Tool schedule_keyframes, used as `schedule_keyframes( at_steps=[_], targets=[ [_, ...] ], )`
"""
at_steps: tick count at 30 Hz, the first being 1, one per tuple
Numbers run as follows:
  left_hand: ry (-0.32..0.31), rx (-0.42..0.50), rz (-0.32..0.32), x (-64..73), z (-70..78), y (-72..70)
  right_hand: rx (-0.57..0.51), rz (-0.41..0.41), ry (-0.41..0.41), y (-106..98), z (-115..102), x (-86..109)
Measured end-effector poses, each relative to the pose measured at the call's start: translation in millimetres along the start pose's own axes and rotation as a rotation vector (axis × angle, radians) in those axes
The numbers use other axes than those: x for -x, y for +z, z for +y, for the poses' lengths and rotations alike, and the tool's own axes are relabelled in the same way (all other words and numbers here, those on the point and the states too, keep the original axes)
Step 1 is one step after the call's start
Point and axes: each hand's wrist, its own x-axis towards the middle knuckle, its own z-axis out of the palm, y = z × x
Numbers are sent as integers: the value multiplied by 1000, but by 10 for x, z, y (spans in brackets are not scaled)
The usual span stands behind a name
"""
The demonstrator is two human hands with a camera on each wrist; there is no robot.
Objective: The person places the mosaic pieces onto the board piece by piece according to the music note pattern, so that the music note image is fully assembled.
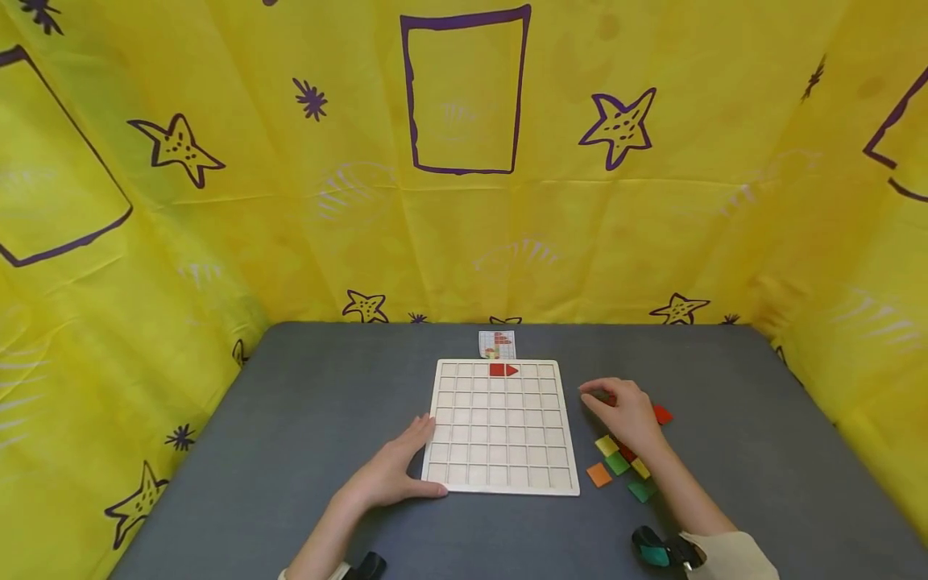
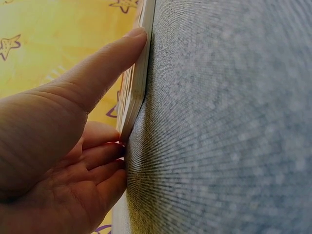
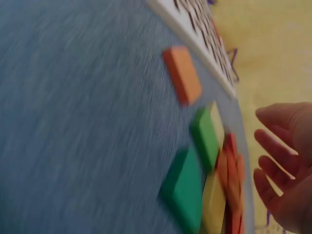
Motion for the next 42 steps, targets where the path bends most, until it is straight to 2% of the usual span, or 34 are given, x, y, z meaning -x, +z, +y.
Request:
schedule_keyframes(
  at_steps=[3, 7, 12, 18, 28, 35, 42],
  targets=[
    [-4, -1, -2, 2, -3, -4, 16, -12, 20, -115, 120, 105],
    [-11, -3, -4, 2, 0, -8, 62, 21, -16, -168, 248, 190],
    [-7, -6, -2, 0, 5, -4, 113, 82, -85, -160, 324, 208],
    [-3, -8, 0, -6, -11, 6, 142, 75, -106, -127, 363, 177],
    [-16, -4, -5, -5, -8, 4, 147, 33, -64, -117, 358, 128],
    [-13, -6, -1, -4, -5, 7, 152, 65, -91, -89, 332, 89],
    [-16, -17, -20, -9, 6, -13, 41, 64, -64, 51, 130, -37]
  ],
)
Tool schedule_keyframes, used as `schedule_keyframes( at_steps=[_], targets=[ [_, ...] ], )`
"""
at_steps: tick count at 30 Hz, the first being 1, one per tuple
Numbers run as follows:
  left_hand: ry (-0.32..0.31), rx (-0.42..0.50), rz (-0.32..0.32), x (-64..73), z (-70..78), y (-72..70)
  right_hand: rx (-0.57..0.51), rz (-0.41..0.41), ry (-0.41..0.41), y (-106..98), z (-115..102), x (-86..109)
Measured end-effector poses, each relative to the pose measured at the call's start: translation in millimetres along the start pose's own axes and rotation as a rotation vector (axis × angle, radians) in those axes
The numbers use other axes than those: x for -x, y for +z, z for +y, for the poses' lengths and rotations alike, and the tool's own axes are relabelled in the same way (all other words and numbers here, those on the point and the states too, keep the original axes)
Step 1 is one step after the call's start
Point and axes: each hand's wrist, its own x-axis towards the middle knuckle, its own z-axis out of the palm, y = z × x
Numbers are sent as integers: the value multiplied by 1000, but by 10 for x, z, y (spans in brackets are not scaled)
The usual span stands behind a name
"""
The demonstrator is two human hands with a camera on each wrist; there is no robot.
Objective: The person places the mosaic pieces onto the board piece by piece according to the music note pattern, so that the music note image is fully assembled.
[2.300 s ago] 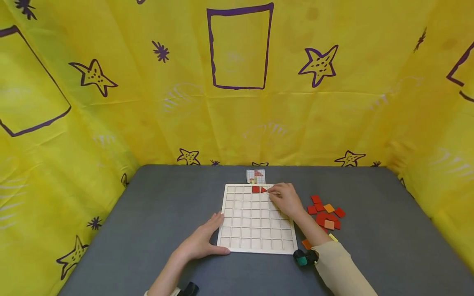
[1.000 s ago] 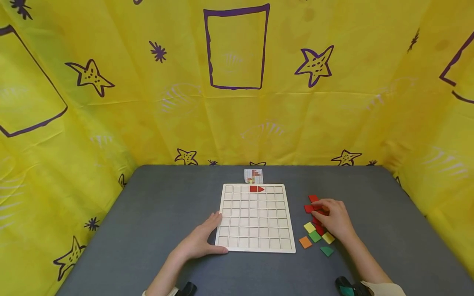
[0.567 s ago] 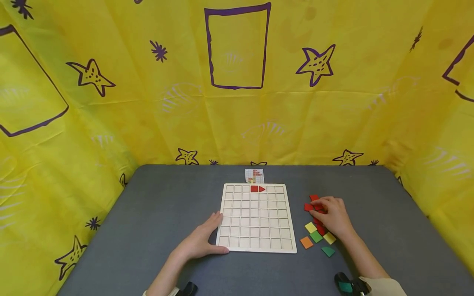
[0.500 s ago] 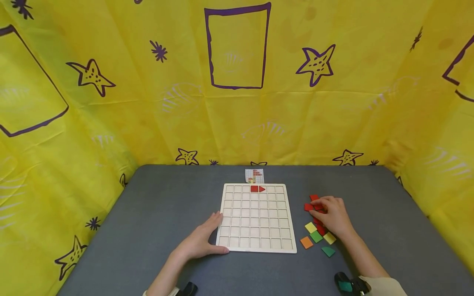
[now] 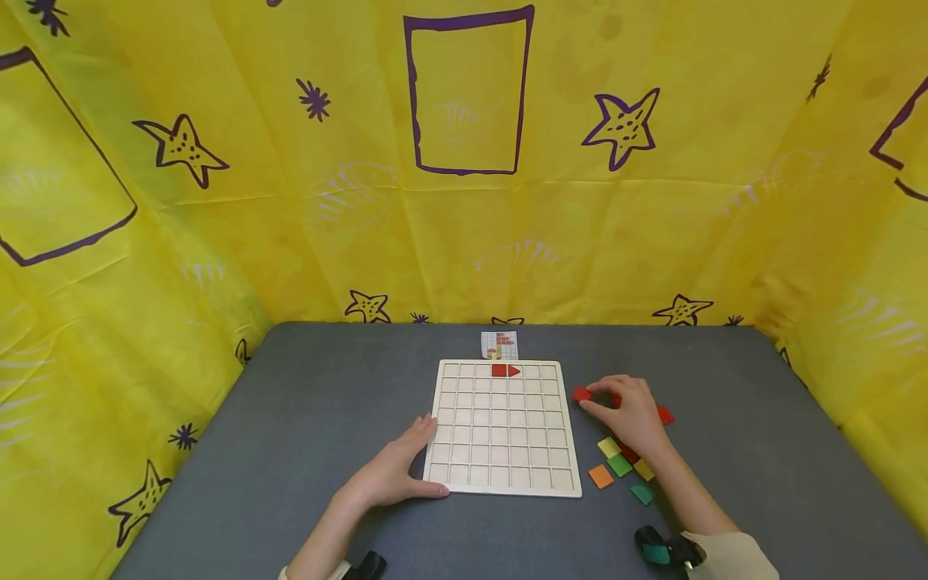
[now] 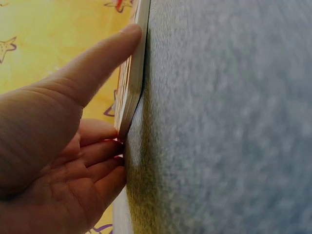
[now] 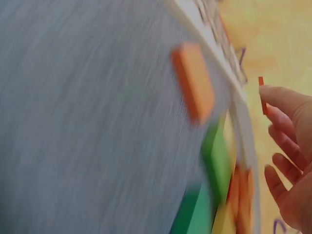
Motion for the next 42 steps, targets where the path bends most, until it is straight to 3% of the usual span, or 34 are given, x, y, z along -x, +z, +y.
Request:
schedule_keyframes(
  at_steps=[5, 11, 18, 27, 42],
  targets=[
    [-11, -15, -16, -5, 17, -29, -73, -65, 13, 186, -262, -183],
    [-23, -7, -24, -9, 38, -36, -113, -127, -78, 478, -532, -375],
    [-30, 0, -31, -27, 19, -15, -87, -161, -141, 721, -670, -499],
    [-35, 0, -27, -48, -1, -1, -37, -156, -164, 794, -721, -552],
    [-20, 13, -23, -35, 8, -10, -75, -176, -167, 820, -742, -547]
  ],
)
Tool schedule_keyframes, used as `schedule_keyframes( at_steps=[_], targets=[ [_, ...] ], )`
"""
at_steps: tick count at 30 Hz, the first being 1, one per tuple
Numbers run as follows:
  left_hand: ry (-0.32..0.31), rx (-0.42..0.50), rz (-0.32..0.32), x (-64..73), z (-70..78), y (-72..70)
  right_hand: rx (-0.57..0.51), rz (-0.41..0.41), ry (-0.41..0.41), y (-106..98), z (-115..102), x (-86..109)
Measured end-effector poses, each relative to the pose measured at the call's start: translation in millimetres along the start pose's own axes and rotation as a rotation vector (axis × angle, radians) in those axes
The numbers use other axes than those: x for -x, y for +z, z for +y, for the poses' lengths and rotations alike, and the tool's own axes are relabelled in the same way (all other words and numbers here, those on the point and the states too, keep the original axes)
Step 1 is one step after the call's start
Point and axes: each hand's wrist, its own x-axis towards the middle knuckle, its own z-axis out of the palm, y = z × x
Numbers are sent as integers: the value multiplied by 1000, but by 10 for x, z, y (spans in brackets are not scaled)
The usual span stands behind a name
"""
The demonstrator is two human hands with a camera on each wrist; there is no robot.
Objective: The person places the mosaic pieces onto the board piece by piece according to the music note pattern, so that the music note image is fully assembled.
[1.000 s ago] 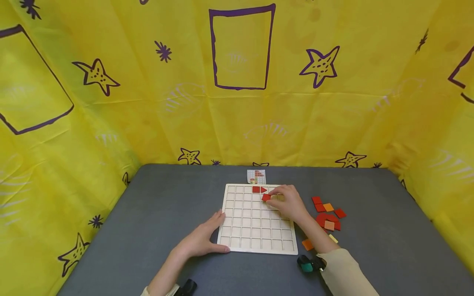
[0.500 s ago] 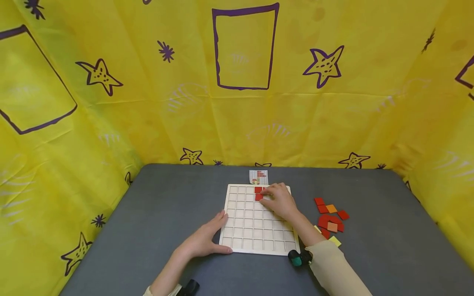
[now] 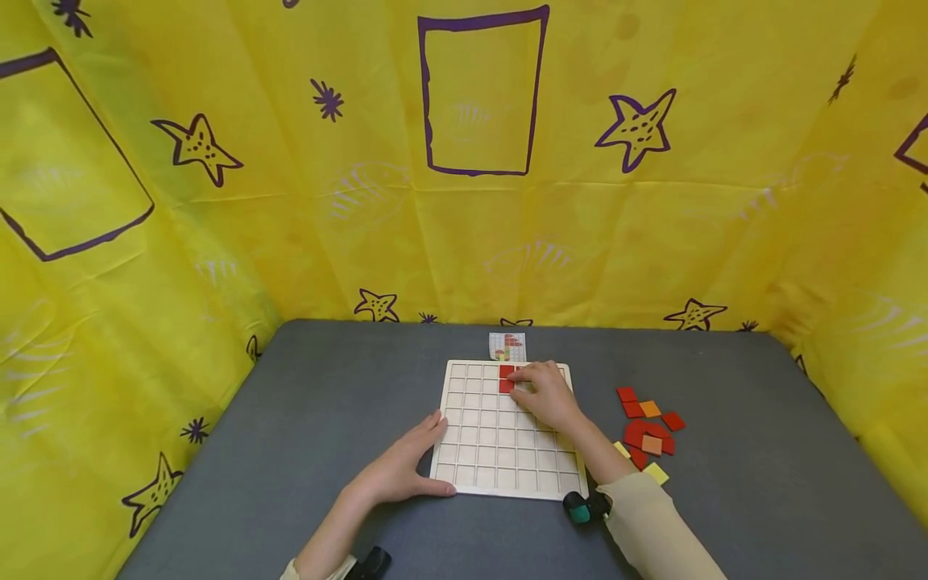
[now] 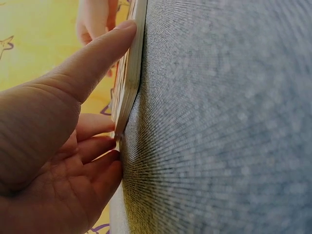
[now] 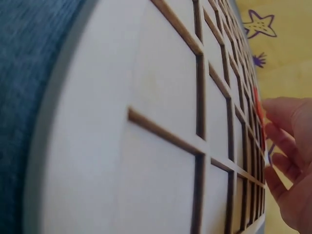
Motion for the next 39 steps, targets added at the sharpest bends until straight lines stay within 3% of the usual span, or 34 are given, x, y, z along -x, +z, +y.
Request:
schedule_keyframes(
  at_steps=[9, 17, 22, 26, 32, 39],
  targets=[
    [25, -23, 22, 8, -2, -19, -89, 51, 117, -262, 51, 221],
    [49, -21, 24, 10, -45, -73, -80, 82, 205, -642, 286, 656],
    [71, -4, 30, -10, -79, -92, -60, 88, 331, -888, 436, 923],
    [73, 65, 21, -33, -125, -90, -38, 68, 386, -1028, 543, 1075],
    [46, 221, 3, -23, -151, -100, 15, 0, 346, -1136, 666, 1224],
    [41, 316, -36, -15, -172, -125, 122, 11, 174, -1129, 696, 1328]
  ],
)
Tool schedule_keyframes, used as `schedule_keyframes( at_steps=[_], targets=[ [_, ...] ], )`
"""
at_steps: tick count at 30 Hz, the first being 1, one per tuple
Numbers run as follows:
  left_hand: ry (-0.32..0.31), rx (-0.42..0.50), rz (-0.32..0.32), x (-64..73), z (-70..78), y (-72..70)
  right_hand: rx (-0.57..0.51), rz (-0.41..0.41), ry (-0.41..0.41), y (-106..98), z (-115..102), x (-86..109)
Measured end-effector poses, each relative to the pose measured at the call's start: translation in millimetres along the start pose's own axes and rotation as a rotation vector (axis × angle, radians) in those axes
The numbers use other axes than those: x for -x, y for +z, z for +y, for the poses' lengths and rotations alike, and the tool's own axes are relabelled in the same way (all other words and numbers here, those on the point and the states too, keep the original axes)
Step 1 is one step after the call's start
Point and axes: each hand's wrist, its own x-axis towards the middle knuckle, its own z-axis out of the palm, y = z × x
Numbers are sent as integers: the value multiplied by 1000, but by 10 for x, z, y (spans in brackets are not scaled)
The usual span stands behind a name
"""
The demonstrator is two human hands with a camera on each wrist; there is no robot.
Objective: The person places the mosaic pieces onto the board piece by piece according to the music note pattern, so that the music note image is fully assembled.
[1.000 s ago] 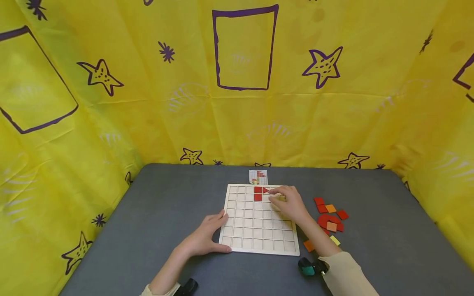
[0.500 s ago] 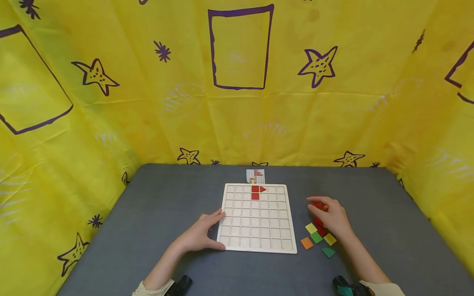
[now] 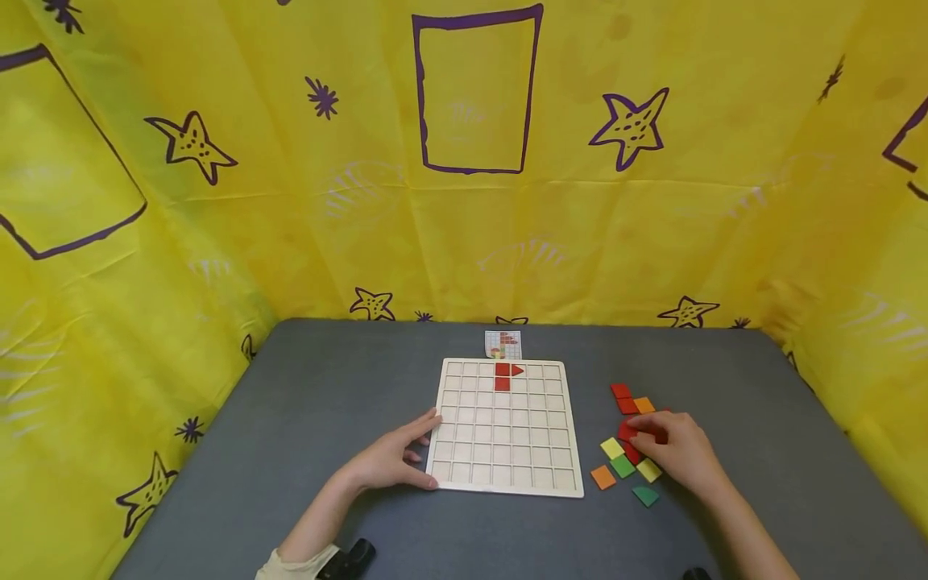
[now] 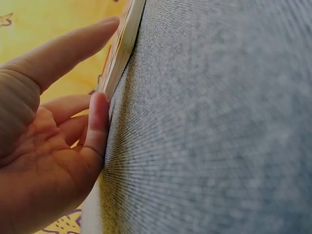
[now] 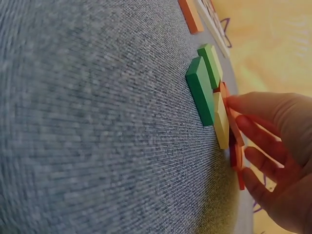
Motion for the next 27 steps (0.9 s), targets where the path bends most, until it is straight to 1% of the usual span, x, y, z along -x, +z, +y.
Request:
schedule_keyframes(
  at_steps=[4, 7, 9, 14, 16, 24, 27],
  targets=[
    [-15, 58, -13, -6, -41, -7, -5, 26, -52, 18, -5, 7],
    [-20, 81, -18, -13, -60, -10, -2, 41, -56, 18, -27, 22],
    [-14, 91, -17, -7, -55, -11, 18, 50, -41, 18, -38, 35],
    [3, 93, -8, 7, -48, -9, 53, 47, 7, 23, -52, 58],
    [4, 88, -7, 6, -54, -9, 50, 43, 13, 26, -54, 59],
    [-11, 87, -13, -2, -83, 13, 67, 72, -9, 76, -23, 31],
    [-5, 94, -13, 6, -85, 11, 70, 73, -12, 95, -9, 17]
  ],
)
